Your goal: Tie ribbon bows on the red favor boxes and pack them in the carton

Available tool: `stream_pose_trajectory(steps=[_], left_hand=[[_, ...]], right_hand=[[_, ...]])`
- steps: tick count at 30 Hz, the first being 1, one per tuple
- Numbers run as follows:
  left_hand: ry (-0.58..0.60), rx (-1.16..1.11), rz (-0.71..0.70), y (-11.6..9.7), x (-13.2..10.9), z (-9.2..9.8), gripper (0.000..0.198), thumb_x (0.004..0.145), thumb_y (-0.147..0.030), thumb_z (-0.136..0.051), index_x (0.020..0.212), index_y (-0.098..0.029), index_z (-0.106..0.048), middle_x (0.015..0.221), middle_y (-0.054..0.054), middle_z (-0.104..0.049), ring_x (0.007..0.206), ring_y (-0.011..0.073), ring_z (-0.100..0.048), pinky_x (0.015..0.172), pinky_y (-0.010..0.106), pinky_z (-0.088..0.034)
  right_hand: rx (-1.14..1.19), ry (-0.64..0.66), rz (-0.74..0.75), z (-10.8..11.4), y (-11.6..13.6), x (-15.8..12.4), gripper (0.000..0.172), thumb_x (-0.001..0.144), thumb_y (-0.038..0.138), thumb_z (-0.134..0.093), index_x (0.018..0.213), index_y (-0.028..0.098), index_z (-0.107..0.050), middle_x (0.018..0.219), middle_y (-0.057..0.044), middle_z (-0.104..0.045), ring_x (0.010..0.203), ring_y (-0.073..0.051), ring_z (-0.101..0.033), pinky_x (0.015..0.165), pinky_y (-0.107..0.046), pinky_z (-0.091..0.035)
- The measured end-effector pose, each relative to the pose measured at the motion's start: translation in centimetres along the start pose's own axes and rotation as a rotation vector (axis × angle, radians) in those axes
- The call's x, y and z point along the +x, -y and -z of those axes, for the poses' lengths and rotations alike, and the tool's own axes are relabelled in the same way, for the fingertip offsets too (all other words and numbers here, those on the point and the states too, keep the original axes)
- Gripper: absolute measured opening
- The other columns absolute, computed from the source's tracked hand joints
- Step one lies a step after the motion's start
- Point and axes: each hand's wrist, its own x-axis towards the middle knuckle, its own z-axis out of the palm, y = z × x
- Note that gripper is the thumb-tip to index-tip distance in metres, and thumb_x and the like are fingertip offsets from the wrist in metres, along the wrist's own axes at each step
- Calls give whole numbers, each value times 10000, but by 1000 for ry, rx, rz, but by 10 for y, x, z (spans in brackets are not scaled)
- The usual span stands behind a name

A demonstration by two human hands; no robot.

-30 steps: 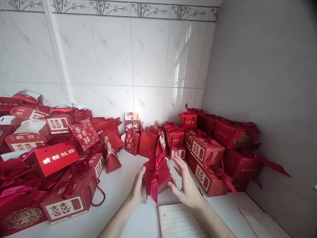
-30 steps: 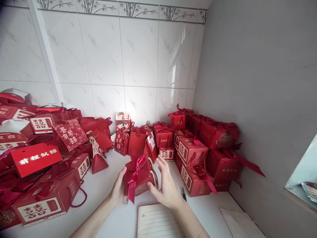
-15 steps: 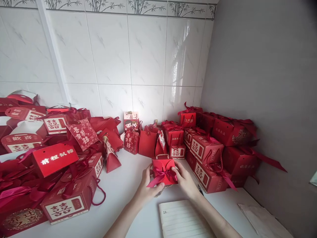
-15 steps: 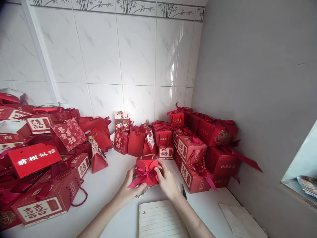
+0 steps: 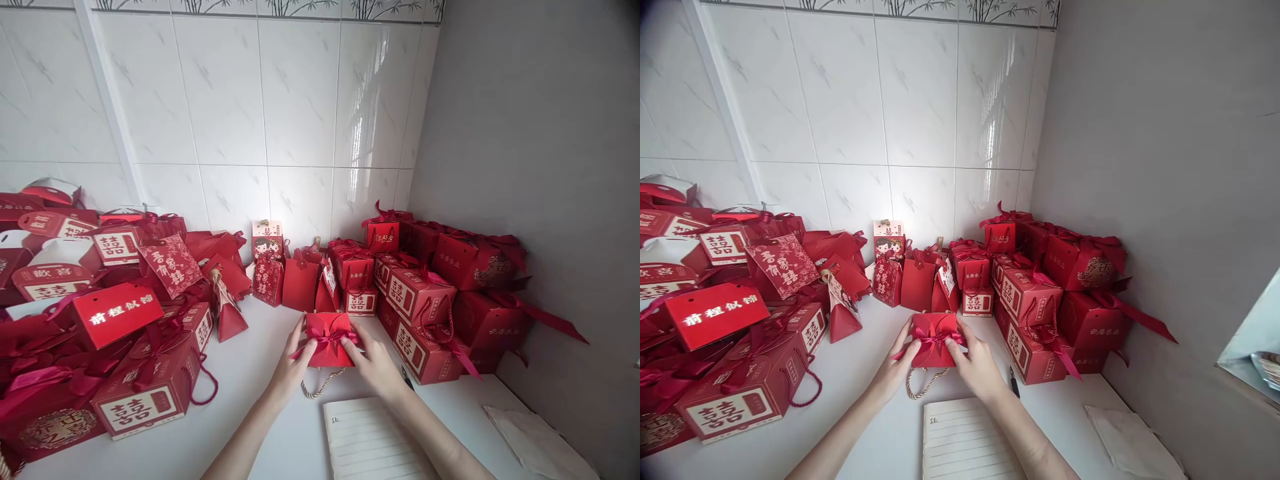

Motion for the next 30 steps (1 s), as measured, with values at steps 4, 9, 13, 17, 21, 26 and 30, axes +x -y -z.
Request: stream_pose_trajectory(steps=[4, 9, 13, 17, 21, 26, 30], left_hand=[[15, -19, -23, 0, 1, 1, 643, 788, -455, -556, 1352, -236, -339, 1342, 72, -458, 1195, 226, -473, 969, 307, -422], [9, 58, -15, -9, -2, 6, 645, 750, -419, -603, 1332, -243, -386, 1309, 83, -478, 1113, 244, -527, 929, 336, -448], [34, 26, -41, -10, -3, 9, 647, 757, -390, -598, 1347, -276, -358, 1348, 71, -435, 1139, 249, -505, 927, 343, -449], [66, -2, -47, -6, -2, 11, 630, 775, -384, -577, 1351, -288, -341, 1369, 75, -404, 1111, 247, -525, 877, 335, -478], [59, -1, -45, -7, -2, 11, 624, 769, -365, -582, 1335, -280, -335, 1363, 85, -392, 1119, 250, -510, 869, 344, -477], [107, -31, -64, -12, -5, 11, 624, 725, -322, -633, 1273, -257, -342, 1364, 101, -375, 1171, 261, -467, 890, 346, -457], [186, -68, -51, -15, -6, 12, 693, 716, -311, -654, 1286, -250, -263, 1325, 124, -411, 1193, 268, -452, 946, 383, -416]], right_hand=[[-110, -71, -6, 1, -3, 1, 388, 889, 472, -389, 1091, 217, -601, 953, -62, -689, 872, -261, -635, 766, -356, -477], [76, -39, -42, 2, -10, 5, 490, 867, 565, -380, 1054, 189, -631, 1003, -87, -674, 914, -272, -627, 772, -390, -507], [349, 36, -113, 2, -17, 7, 584, 847, 617, -354, 1106, 157, -606, 1043, -123, -648, 963, -278, -616, 771, -409, -521], [367, 101, -77, 3, -18, 6, 477, 835, 511, -421, 1124, 165, -576, 1074, -115, -632, 983, -266, -602, 826, -423, -484], [226, 69, -24, 3, -12, 3, 325, 833, 447, -450, 978, 180, -566, 996, -81, -645, 906, -235, -606, 795, -380, -472], [40, -42, 18, 0, -7, 1, 240, 800, 437, -497, 792, 197, -506, 832, -44, -631, 794, -218, -572, 715, -331, -432], [53, -12, 9, 0, -6, 3, 255, 772, 433, -500, 684, 200, -446, 665, 7, -532, 639, -169, -496, 600, -275, -378]])
